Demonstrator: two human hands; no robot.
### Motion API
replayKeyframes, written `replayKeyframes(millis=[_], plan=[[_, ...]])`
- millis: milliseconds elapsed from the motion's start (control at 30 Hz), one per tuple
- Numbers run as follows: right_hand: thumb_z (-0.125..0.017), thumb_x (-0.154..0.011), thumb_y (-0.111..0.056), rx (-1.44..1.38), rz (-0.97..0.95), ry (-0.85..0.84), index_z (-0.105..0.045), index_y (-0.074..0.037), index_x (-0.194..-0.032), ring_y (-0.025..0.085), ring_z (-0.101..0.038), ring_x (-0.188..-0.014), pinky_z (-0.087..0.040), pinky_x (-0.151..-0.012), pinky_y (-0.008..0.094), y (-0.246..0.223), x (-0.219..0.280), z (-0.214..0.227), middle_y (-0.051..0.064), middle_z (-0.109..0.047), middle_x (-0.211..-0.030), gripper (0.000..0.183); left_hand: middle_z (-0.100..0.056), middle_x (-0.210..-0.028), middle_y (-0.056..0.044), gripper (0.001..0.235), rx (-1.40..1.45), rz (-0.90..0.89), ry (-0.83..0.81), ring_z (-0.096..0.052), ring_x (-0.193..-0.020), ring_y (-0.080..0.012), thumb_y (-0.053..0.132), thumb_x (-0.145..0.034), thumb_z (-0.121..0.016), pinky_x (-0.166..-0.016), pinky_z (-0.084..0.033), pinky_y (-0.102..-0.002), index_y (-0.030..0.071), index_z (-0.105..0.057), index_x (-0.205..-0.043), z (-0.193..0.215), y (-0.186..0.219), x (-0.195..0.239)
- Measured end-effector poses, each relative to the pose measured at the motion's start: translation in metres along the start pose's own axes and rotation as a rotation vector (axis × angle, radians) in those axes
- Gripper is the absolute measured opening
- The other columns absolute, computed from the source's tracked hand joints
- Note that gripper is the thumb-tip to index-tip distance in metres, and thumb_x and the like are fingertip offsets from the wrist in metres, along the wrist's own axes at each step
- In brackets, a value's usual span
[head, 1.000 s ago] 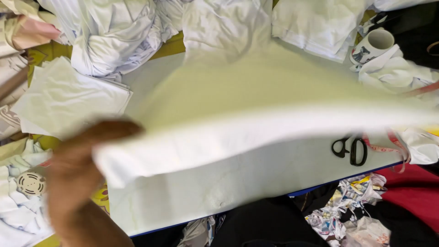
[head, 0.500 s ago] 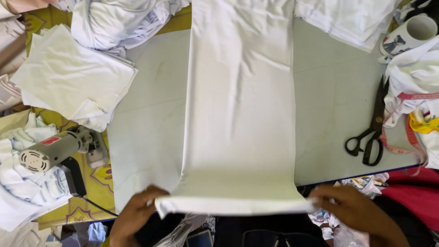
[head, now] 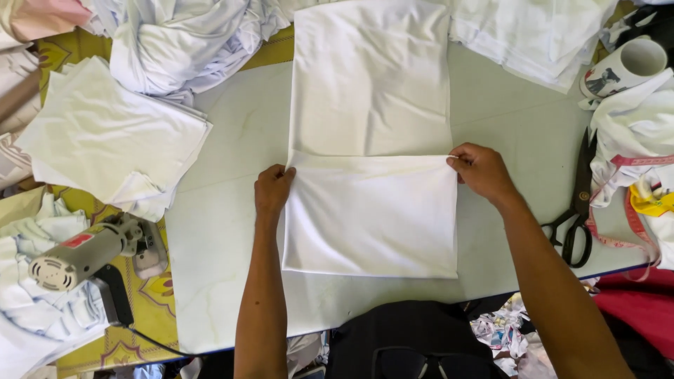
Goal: The person aligns a piece of white fabric on a table, cuts it in half using scissors, and then folds and stacks the resulting pieces.
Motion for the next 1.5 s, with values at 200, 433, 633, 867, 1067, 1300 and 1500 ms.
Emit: replayKeyframes(millis=[200, 433, 633, 867, 1067, 1300, 1500], plan=[[-0.066, -0.104, -0.008, 0.111, 0.053, 0.032, -0.071, 0.001, -0.12, 0.028, -0.071, -0.075, -0.059, -0.066, 0.041, -0.013, -0.036, 0.007, 0.024, -0.072, -0.099, 0.019, -0.074, -0.088, -0.003, 0.022, 0.001, -0.035, 0.061, -0.067, -0.08, -0.0205, 0.039, -0.094, -0.071, -0.07, -0.055, -0.039, 0.02, -0.078, -0.105, 0.01, 0.041, -0.002], [-0.066, -0.102, -0.016, 0.578, 0.281, 0.036, -0.063, -0.002, -0.139, 0.042, -0.064, -0.115, -0.054, -0.09, 0.056, -0.006, -0.016, -0.011, 0.024, -0.065, -0.129, 0.04, -0.058, -0.136, -0.019, 0.057, -0.465, -0.512, 0.459, -0.051, -0.128, -0.0479, 0.027, -0.085, -0.081, -0.099, -0.048, -0.063, 0.004, -0.065, -0.135, -0.02, 0.089, 0.117], [-0.05, -0.105, -0.028, 0.944, 0.361, -0.041, -0.049, -0.02, -0.154, 0.04, -0.051, -0.138, -0.053, -0.091, 0.071, 0.012, 0.045, -0.059, 0.009, -0.042, -0.162, 0.049, -0.024, -0.17, -0.006, 0.079, -0.644, -0.415, 0.144, -0.013, -0.152, -0.0509, 0.075, -0.093, -0.047, -0.116, -0.016, -0.074, 0.032, -0.038, -0.159, -0.078, 0.02, 0.191], [-0.058, -0.099, -0.042, 0.702, 0.52, -0.664, -0.07, -0.02, -0.128, 0.043, -0.069, -0.111, -0.058, -0.087, 0.06, 0.004, 0.154, -0.158, 0.013, -0.072, -0.118, 0.039, -0.017, -0.176, 0.0, 0.087, -1.096, -0.359, -0.033, -0.006, -0.159, -0.046, 0.082, -0.082, -0.05, -0.122, -0.014, -0.072, 0.045, -0.034, -0.159, 0.086, -0.052, 0.11], [-0.059, -0.1, -0.021, 1.014, 0.719, 0.01, -0.065, -0.015, -0.131, 0.038, -0.069, -0.113, -0.061, -0.078, 0.048, 0.023, 0.058, -0.111, 0.011, -0.069, -0.126, 0.032, -0.027, -0.173, -0.009, 0.076, -0.897, -0.278, 0.425, -0.015, -0.158, -0.0451, 0.062, -0.091, -0.059, -0.121, -0.024, -0.065, 0.025, -0.048, -0.157, 0.088, -0.058, 0.154], [-0.035, -0.11, -0.051, 1.106, 0.474, -0.049, -0.035, -0.032, -0.164, 0.038, -0.035, -0.152, -0.038, -0.114, 0.062, 0.07, -0.016, -0.035, 0.002, -0.033, -0.17, 0.057, -0.01, -0.175, -0.003, 0.089, -0.751, -0.01, 0.2, -0.004, -0.159, -0.0412, 0.088, -0.093, -0.024, -0.126, -0.006, -0.064, 0.037, -0.023, -0.165, 0.054, -0.076, 0.174], [-0.043, -0.106, -0.051, 1.105, 0.29, -0.028, -0.045, -0.028, -0.159, 0.043, -0.039, -0.147, -0.047, -0.101, 0.068, 0.084, 0.067, -0.028, 0.005, -0.037, -0.166, 0.058, -0.009, -0.175, -0.002, 0.089, -0.794, -0.064, 0.098, -0.003, -0.16, -0.0382, 0.087, -0.092, -0.026, -0.128, -0.004, -0.061, 0.036, -0.019, -0.165, 0.073, -0.08, 0.188]])
Point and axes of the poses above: each hand's wrist, its own x-axis away from the middle knuckle, its own z-axis out of the back of the hand, y = z × x, the point moved 6 cm from there along -x, towards the middle knuckle
